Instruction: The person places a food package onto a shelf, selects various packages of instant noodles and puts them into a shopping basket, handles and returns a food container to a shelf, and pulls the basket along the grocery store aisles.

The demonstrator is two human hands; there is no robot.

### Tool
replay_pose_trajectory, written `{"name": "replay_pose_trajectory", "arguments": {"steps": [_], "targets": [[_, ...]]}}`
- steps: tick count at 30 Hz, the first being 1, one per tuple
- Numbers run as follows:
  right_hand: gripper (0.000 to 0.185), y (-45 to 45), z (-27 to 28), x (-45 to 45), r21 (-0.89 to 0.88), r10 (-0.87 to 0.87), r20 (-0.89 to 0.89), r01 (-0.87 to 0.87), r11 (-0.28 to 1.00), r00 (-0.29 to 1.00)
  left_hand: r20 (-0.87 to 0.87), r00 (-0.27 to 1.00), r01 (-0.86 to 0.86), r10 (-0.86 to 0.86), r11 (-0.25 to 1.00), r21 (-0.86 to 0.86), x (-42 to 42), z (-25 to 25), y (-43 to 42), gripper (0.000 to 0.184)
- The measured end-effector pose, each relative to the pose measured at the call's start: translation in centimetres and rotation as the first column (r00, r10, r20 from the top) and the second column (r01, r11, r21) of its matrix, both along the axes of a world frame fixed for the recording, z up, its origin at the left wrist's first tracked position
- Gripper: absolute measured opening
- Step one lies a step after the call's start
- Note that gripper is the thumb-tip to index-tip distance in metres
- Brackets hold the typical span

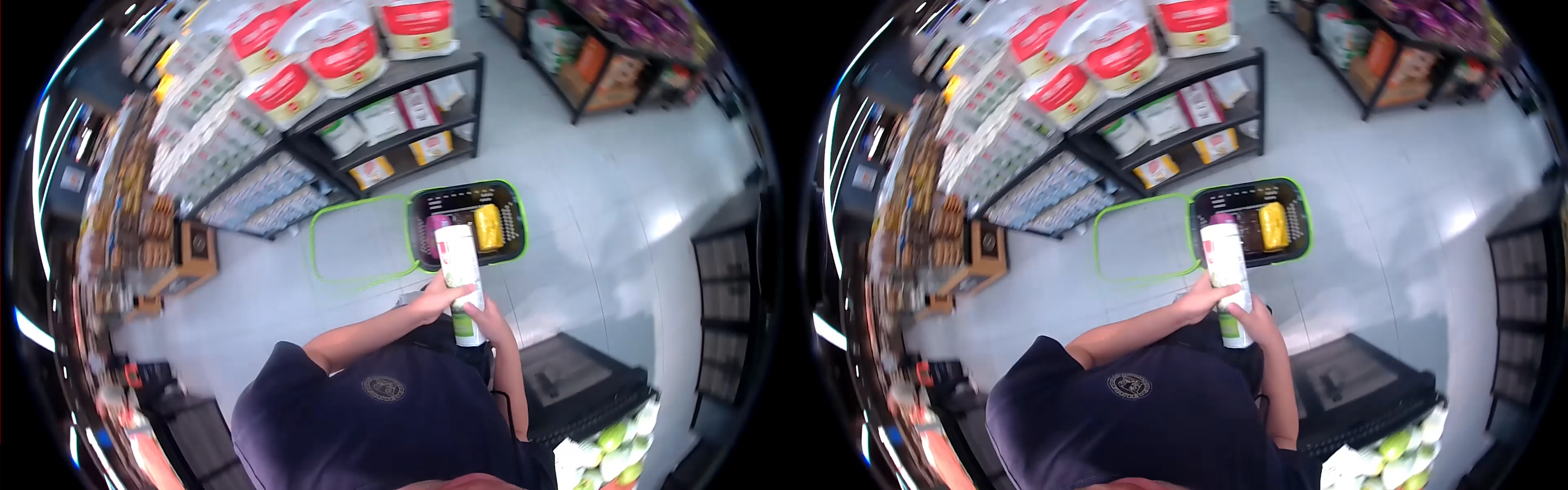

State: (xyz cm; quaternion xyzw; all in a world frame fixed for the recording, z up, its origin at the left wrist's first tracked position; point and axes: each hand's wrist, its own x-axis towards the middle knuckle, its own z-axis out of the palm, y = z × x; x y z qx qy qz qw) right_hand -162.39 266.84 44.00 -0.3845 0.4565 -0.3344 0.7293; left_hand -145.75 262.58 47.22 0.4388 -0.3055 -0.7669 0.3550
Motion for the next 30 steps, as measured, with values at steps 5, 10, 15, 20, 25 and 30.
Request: {"name": "replay_pose_trajectory", "arguments": {"steps": [5, 10, 15, 20, 25, 30], "targets": [[0.088, 0.4, -0.7, 0.8, -0.138, 0.228, 0.224, -0.201, 0.97, 0.948, 0.28, 0.959, 0.106, 0.042, 0.863, -0.494, 2.0, 3.9, 4.1, 0.087], [0.085, -0.9, 1.1, 4.4, -0.191, 0.526, -0.051, -0.525, 0.829, 0.849, 0.266, 0.908, -0.145, 0.324, 0.838, -0.526, 5.2, 4.0, 8.3, 0.072], [0.083, -0.3, 4.1, 13.4, -0.237, 0.579, -0.19, -0.609, 0.757, 0.793, 0.2, 0.851, -0.361, 0.486, 0.817, -0.45, 12.3, 2.6, 11.4, 0.074], [0.084, 3.6, 2.2, 27.2, -0.313, 0.52, -0.328, -0.611, 0.728, 0.788, 0.337, 0.711, -0.434, 0.617, 0.762, -0.48, 24.5, 3.8, 15.9, 0.082], [0.083, 6.9, 2.6, 42.1, -0.364, 0.584, -0.306, -0.659, 0.658, 0.752, 0.406, 0.631, -0.479, 0.661, 0.744, -0.466, 37.0, 4.6, 20.4, 0.081], [0.078, 8.3, 3.9, 52.4, -0.342, 0.674, -0.301, -0.737, 0.583, 0.674, 0.425, 0.437, -0.615, 0.793, 0.608, -0.502, 45.1, 4.6, 23.0, 0.08]]}}
